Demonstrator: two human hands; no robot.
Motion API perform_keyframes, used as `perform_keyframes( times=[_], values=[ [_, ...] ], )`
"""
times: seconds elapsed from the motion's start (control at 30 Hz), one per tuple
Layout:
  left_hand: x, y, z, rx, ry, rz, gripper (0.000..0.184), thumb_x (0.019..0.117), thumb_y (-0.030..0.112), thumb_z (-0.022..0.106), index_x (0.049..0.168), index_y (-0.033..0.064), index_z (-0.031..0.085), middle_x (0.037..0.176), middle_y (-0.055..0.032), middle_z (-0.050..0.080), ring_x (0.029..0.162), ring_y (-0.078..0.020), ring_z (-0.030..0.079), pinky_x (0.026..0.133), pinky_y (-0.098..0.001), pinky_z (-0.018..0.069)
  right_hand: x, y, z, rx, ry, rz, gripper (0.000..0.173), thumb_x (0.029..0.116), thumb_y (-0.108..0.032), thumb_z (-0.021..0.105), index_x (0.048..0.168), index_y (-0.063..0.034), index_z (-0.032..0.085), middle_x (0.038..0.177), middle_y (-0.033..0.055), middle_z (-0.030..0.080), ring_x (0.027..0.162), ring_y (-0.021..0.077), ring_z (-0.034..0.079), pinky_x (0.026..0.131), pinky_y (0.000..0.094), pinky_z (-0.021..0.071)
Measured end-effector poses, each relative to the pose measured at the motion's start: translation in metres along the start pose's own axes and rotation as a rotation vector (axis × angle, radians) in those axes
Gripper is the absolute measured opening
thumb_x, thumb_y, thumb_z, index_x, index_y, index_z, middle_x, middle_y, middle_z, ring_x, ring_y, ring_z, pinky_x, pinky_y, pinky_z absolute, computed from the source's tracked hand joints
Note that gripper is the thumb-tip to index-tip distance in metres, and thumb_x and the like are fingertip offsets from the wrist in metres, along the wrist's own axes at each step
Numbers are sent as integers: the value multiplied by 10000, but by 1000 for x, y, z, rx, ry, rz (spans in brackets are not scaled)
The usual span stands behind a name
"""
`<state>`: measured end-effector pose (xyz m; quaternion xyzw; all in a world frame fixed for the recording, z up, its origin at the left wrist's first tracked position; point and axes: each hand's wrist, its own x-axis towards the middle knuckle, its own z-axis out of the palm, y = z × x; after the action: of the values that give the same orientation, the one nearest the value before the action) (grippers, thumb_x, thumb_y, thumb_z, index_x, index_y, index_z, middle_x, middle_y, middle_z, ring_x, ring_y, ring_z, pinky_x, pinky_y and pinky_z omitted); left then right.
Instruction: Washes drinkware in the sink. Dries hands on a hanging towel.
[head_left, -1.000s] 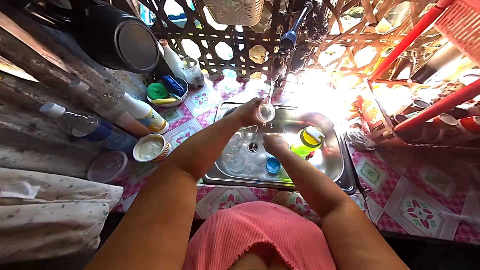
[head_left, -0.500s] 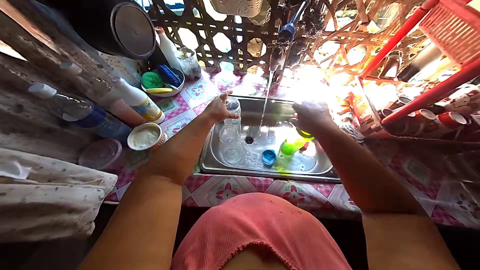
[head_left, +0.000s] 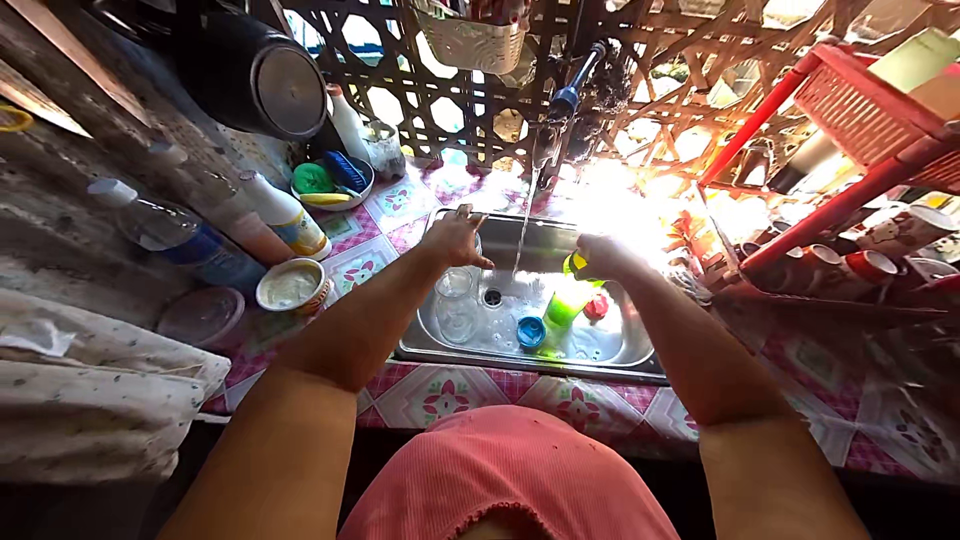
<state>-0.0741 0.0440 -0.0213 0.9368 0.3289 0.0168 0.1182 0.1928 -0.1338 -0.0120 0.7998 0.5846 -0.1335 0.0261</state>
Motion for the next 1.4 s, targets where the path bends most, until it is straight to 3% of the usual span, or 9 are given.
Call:
perform_keyframes(
  times=[0.17, 0.37, 0.53, 0.63, 0.93, 1.0, 1.1, 1.2, 1.4],
  values=[
    [-18, 73, 12, -497, 288, 157, 780, 921, 407, 743, 1541, 75, 407, 1527, -193, 465, 1412, -348, 448, 1155, -554, 381, 54, -30, -15, 184, 91, -63, 728, 666, -345, 929, 1261, -54, 626, 1191, 255, 645, 1141, 458, 605, 905, 710, 485],
    [24, 104, 105, -809, 193, -304, 1249, 783, 494, 839, 1605, -44, 68, 1658, -287, 148, 1546, -361, 205, 1262, -432, 211, 87, -74, -49, 171, 56, -6, 784, 716, -414, 897, 1366, -101, 590, 1272, 238, 636, 1200, 443, 601, 943, 723, 465],
    [57, 97, 105, -748, 347, -475, 1028, 813, 551, 785, 1576, 38, 326, 1635, -186, 316, 1537, -366, 235, 1233, -574, 218, 100, -87, -63, 141, 6, -90, 733, 714, -413, 897, 1310, -93, 615, 1198, 225, 666, 1145, 432, 624, 918, 724, 465],
    [74, 95, 103, -783, 441, -477, 761, 779, 406, 840, 1388, 36, 573, 1414, -172, 577, 1352, -293, 515, 1151, -463, 398, 100, -88, -58, 91, 31, -145, 687, 696, -384, 910, 1260, -101, 638, 1157, 209, 676, 1104, 423, 639, 872, 712, 498],
    [75, 88, 124, -988, 227, -259, 893, 698, 238, 917, 1425, -43, 482, 1396, -196, 582, 1320, -246, 547, 1151, -379, 412, 102, -50, -40, 46, -65, -555, 599, 639, -62, 942, 1192, -89, 713, 1184, 194, 677, 1179, 416, 592, 1023, 637, 449],
    [80, 87, 130, -979, 260, -251, 904, 693, 235, 921, 1427, -49, 476, 1408, -211, 565, 1334, -266, 534, 1162, -378, 404, 105, -47, -52, 86, -155, -600, 467, 746, -40, 867, 1190, -65, 723, 1215, 200, 669, 1219, 401, 574, 1071, 610, 415],
    [82, 100, 126, -834, 287, -401, 856, 743, 331, 884, 1447, 20, 510, 1481, -201, 502, 1387, -335, 464, 1176, -485, 359, 106, -54, -64, 126, -126, -286, 440, 937, -360, 717, 1275, -80, 689, 1278, 226, 635, 1221, 399, 585, 1023, 638, 444],
    [76, 114, 104, -682, 249, -544, 808, 802, 350, 827, 1490, 104, 482, 1529, -175, 456, 1428, -362, 404, 1147, -584, 338, 108, -70, -54, -13, -100, 52, 802, 792, -719, 689, 1322, -119, 647, 1335, 240, 604, 1241, 448, 573, 945, 732, 450],
    [78, 97, 118, -746, 333, -397, 748, 804, 347, 835, 1434, 64, 545, 1481, -170, 518, 1420, -320, 429, 1197, -499, 314, 101, -79, -55, -160, -158, -294, 577, 742, -290, 886, 1245, -112, 668, 1195, 216, 663, 1173, 438, 601, 927, 704, 476]
  ],
)
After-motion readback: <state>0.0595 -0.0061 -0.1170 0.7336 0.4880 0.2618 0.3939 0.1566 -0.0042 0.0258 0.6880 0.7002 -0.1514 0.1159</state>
